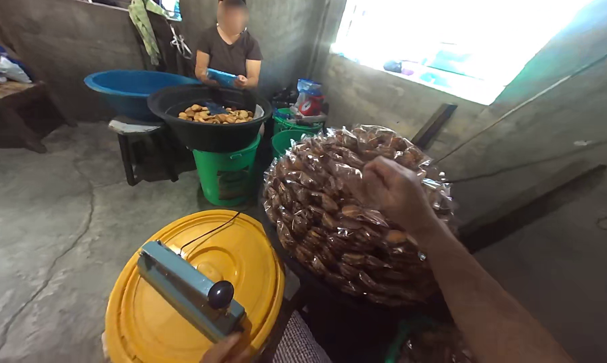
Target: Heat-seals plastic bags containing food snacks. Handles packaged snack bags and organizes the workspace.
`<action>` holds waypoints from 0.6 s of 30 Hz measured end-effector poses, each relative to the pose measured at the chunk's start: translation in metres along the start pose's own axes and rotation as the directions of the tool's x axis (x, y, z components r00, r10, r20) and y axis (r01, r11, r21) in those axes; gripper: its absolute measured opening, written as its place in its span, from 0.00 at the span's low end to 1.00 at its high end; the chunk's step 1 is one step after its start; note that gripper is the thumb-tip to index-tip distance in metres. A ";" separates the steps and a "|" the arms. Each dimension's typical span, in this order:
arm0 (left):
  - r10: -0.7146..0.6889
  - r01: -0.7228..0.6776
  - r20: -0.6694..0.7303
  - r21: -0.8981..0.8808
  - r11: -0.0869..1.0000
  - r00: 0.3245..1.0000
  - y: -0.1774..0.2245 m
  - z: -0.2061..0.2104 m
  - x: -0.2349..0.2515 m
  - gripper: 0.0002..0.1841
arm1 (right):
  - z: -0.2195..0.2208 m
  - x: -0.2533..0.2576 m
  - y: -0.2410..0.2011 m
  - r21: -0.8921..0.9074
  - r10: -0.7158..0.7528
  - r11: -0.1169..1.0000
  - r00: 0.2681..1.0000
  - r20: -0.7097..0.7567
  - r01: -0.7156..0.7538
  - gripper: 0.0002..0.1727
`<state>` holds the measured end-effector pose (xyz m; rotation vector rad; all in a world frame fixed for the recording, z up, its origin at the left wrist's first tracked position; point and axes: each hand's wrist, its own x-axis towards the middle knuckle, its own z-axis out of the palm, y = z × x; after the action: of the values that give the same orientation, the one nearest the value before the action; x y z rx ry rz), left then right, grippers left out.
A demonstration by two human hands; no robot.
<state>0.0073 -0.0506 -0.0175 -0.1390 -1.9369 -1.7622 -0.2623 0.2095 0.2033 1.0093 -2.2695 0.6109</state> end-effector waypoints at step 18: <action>-0.623 0.660 -0.458 -0.098 0.745 0.635 -0.080 -0.056 0.056 0.38 | 0.218 -0.024 -0.181 0.410 -0.288 0.882 0.424 0.859 -0.231 0.32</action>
<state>-0.0565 -0.1303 -0.0640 1.0545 -1.7788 -1.8777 -0.1780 -0.0207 0.0589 2.0345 -3.0932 0.7262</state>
